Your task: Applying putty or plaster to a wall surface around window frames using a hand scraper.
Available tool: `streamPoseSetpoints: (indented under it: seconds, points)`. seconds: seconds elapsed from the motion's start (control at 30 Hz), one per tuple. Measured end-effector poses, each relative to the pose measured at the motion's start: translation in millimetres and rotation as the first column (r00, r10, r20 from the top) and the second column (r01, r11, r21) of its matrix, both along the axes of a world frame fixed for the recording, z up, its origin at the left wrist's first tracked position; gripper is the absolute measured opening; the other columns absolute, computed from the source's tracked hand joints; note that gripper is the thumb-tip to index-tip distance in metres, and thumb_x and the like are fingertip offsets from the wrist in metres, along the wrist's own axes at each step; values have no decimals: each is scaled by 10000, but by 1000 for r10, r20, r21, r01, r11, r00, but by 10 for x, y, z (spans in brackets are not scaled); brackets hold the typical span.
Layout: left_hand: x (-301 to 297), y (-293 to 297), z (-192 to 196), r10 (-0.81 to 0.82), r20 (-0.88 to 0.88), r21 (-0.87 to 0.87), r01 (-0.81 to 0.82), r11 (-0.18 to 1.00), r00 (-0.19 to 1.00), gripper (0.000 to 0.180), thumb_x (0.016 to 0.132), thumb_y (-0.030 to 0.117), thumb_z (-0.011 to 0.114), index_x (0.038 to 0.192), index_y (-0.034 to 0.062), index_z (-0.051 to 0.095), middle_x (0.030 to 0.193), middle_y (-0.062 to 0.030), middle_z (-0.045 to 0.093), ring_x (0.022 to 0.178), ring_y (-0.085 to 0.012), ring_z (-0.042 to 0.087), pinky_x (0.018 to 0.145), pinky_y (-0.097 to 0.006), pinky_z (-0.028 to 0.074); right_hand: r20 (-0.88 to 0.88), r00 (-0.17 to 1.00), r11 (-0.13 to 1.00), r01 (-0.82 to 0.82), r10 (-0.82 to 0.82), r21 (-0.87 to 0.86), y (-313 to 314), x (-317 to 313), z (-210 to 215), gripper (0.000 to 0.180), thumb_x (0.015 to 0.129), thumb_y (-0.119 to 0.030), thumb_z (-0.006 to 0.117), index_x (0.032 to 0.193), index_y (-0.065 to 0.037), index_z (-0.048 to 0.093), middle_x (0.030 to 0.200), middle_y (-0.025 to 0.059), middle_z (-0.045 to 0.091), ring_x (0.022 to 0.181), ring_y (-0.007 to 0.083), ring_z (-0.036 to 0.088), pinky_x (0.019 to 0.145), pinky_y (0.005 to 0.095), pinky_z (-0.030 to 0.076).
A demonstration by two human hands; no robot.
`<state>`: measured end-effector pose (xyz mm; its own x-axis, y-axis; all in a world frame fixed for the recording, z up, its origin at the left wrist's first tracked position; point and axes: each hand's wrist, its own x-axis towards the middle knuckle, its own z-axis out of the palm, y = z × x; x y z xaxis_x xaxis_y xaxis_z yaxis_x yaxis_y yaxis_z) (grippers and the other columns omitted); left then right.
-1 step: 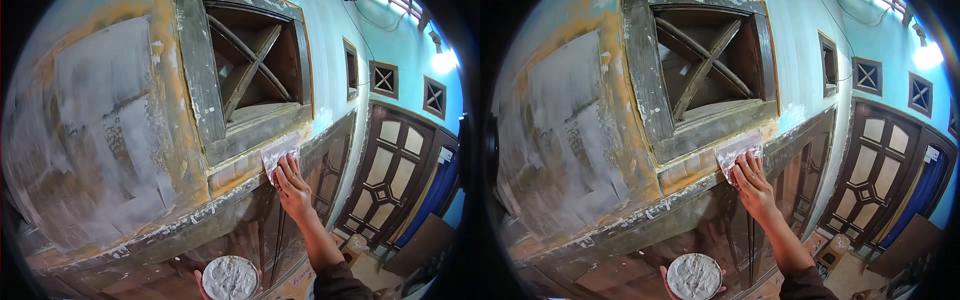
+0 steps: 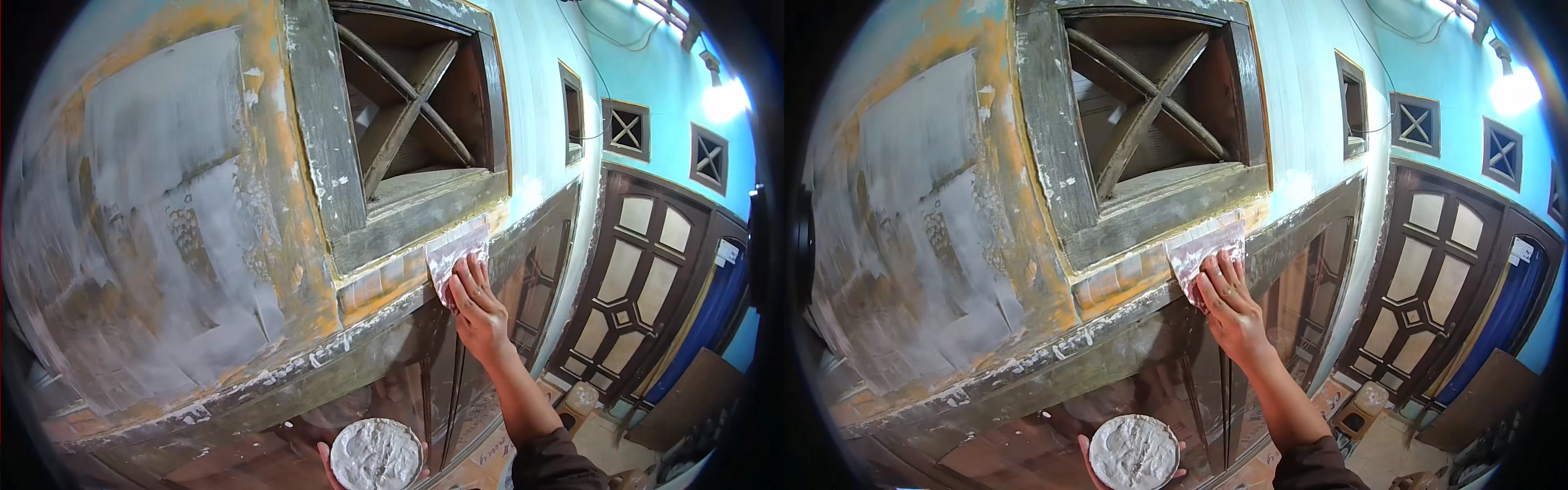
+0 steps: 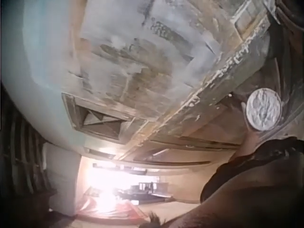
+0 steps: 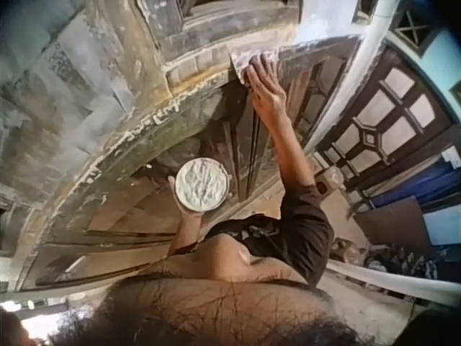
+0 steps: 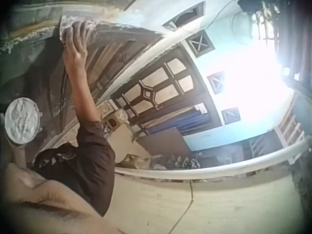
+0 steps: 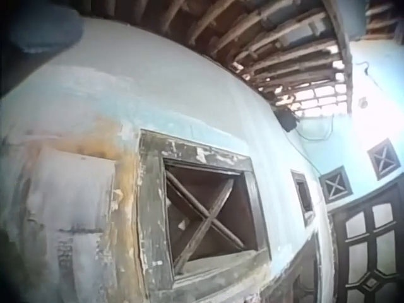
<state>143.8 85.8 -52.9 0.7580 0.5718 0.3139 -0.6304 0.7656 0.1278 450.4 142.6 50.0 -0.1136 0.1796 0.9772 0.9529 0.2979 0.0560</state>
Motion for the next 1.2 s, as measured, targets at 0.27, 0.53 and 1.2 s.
streamPoseSetpoints:
  seconds: [0.27, 0.53, 1.2]
  points:
    - [74, 103, -402, 55, -70, -221, -69, 973, 996, 920, 889, 759, 511, 1443, 25, 521, 1427, -219, 568, 1297, -452, 534, 1079, -631, 437, 6, 1000, 998, -2, 2, -65, -229, 66, -55, 496, 842, 109, 638, 1317, -33, 633, 1453, 175, 564, 1408, 403, 463, 1173, 541, 358]
    - [113, -73, -281, 65, -239, -143, -101, 985, 969, 957, 870, 789, 499, 1471, 44, 489, 1456, -242, 530, 1308, -507, 503, 1026, -719, 431, -48, 998, 997, 35, -32, 66, -166, 76, 162, 469, 878, 89, 646, 1330, -35, 622, 1438, 163, 579, 1402, 438, 452, 1153, 577, 365]
    - [-46, -112, -188, -19, -28, -3, 19, 1000, 999, 908, 875, 778, 505, 1453, 78, 520, 1449, -232, 540, 1290, -522, 510, 980, -772, 425, -43, 998, 997, -45, 42, -70, -183, -383, -189, 534, 830, 118, 607, 1352, 1, 595, 1472, 172, 545, 1430, 439, 419, 1182, 588, 305]
